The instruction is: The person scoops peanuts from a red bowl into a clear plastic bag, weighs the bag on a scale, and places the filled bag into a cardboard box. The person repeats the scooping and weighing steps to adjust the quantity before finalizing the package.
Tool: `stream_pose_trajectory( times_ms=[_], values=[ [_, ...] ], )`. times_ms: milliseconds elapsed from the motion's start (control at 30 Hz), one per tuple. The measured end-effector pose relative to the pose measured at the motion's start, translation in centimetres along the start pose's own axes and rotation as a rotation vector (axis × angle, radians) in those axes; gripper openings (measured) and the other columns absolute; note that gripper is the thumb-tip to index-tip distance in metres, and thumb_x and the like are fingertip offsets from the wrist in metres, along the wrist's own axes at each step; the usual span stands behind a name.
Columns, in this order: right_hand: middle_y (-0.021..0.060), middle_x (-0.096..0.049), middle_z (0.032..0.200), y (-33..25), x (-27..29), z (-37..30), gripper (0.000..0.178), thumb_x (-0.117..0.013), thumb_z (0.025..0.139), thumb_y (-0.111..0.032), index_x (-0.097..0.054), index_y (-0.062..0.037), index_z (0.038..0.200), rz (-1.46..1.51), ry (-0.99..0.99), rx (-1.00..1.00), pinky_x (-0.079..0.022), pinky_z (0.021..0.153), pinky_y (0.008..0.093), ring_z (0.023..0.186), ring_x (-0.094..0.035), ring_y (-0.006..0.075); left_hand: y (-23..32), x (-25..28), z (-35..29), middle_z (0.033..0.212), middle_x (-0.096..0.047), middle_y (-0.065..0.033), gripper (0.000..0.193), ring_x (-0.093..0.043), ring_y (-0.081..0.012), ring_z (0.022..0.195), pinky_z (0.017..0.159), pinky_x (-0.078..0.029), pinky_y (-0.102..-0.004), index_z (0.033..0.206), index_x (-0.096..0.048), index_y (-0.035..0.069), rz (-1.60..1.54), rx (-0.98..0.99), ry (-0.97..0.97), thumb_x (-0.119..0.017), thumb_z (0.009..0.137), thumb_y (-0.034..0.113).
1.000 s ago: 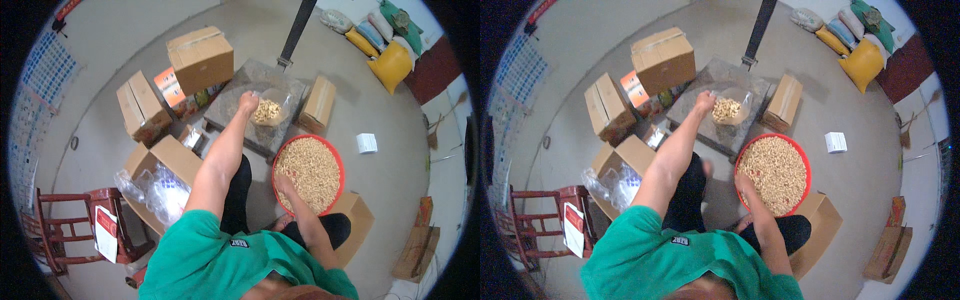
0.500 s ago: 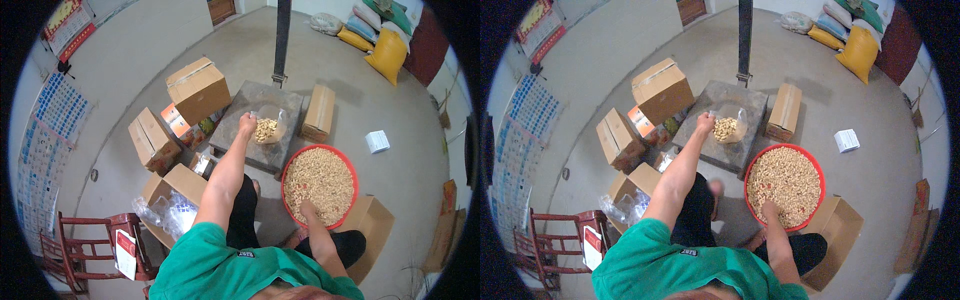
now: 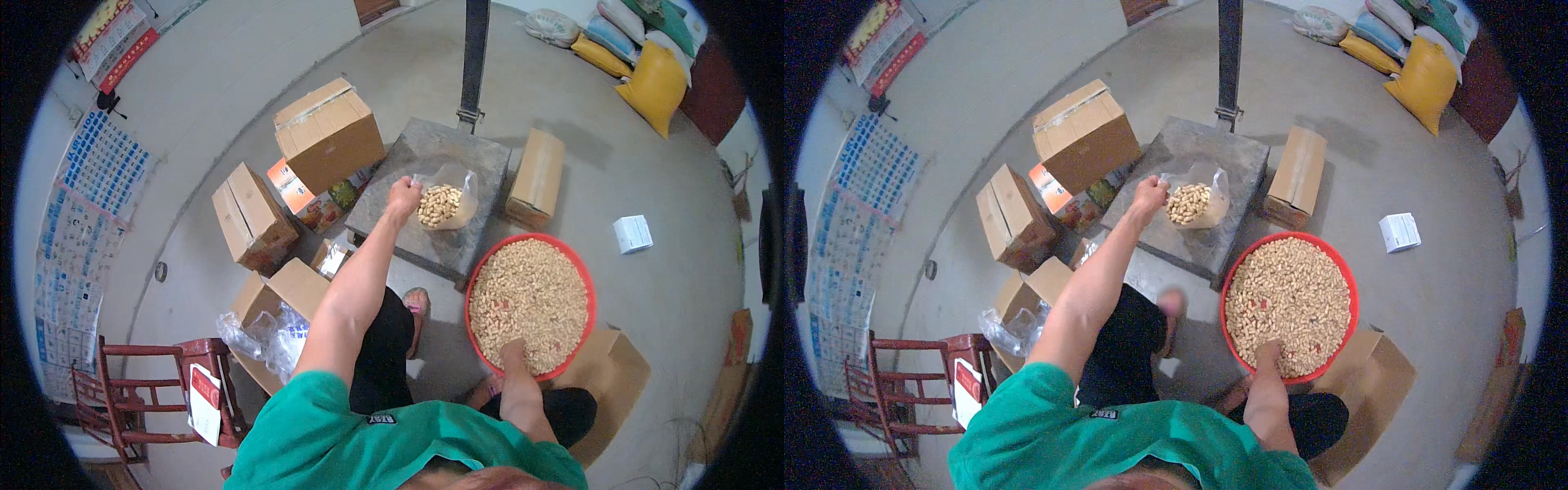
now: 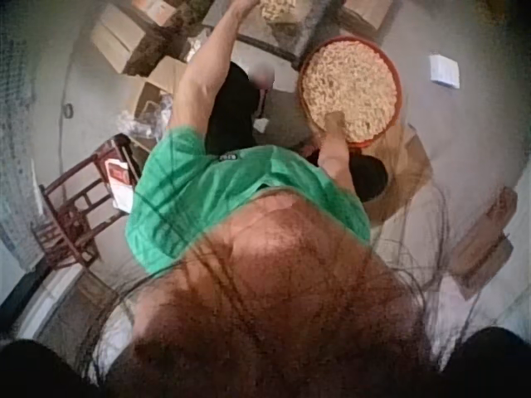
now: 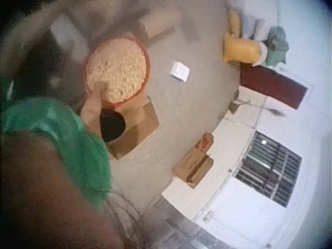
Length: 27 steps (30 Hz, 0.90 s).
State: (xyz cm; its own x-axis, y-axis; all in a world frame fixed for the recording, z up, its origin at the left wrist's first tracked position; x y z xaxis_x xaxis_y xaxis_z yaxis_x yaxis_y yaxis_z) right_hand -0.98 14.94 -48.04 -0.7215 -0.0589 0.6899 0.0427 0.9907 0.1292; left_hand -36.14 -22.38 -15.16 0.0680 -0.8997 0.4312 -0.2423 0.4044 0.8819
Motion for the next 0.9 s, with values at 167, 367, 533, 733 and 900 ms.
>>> stream_pose_trajectory(
  times_ms=[167,367,533,733,900],
  values=[
    [0.0185,-0.059,0.113,9.2,-9.3,6.9,0.051,-0.055,0.084,-0.034,-0.052,-0.0012,0.123,0.448,0.16,-0.518,-0.044,0.091,0.0438,0.112,-0.052,0.0371,6.8,-7.8,-0.1,0.09,-0.065,-0.0164,0.025,-0.061,-0.0263,0.082,0.074,-0.046,-0.0389,0.093,-0.059,-0.001,-0.068,-0.087,-0.171,-0.054,0.083,0.021],
    [0.0313,-0.043,0.124,-3.8,5.3,-2.3,0.052,-0.057,0.084,-0.032,-0.046,0.0013,0.122,0.682,0.576,-0.341,-0.042,0.091,0.0486,0.1,-0.054,0.0463,2.9,-1.9,-0.6,0.07,-0.06,-0.0055,0.02,-0.055,-0.0142,0.062,0.06,-0.045,-0.0316,0.078,-0.058,0.003,0.012,-0.11,-0.011,-0.058,0.084,0.021],
    [0.0335,-0.037,0.124,-3.8,5.7,-4.3,0.056,-0.065,0.078,-0.029,-0.041,-0.002,0.121,0.762,0.353,-0.383,-0.044,0.089,0.0486,0.102,-0.052,0.0461,3.2,-1.9,-1.3,0.084,-0.064,-0.0112,0.021,-0.06,-0.0183,0.074,0.068,-0.047,-0.0348,0.093,-0.059,-0.002,-0.067,0.012,-0.095,-0.056,0.086,0.017],
    [0.0183,-0.057,0.101,-1.5,-1.1,1.4,0.025,-0.056,0.084,-0.024,-0.061,-0.0088,0.104,0.542,0.514,-0.335,-0.048,0.079,0.0412,0.097,-0.056,0.0364,4.3,-0.8,-1.7,0.069,-0.057,-0.0034,0.015,-0.052,-0.0121,0.06,0.057,-0.044,-0.0282,0.081,-0.057,0.004,-0.101,-0.011,-0.085,-0.057,0.086,0.017],
    [0.0059,-0.062,0.1,-2.4,-0.4,1.5,0.021,-0.052,0.088,-0.026,-0.071,-0.0172,0.091,-0.042,0.163,-0.267,-0.046,0.079,0.0305,0.101,-0.057,0.023,3.9,-0.7,-2.7,0.072,-0.059,-0.0051,0.017,-0.053,-0.0136,0.063,0.058,-0.044,-0.0302,0.082,-0.056,0.001,-0.055,-0.018,-0.075,-0.057,0.086,0.018]
  ],
)
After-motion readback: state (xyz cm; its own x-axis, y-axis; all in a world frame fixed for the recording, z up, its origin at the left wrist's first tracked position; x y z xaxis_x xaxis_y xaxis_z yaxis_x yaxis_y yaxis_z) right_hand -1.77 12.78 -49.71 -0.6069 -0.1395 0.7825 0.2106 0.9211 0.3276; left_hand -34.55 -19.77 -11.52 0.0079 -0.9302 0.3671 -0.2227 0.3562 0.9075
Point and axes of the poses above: each hand's wrist, its own z-axis towards the middle knuckle, its own x-axis out of the back of the hand, y = z × x, the point moved 7 cm from there along z, towards the middle knuckle
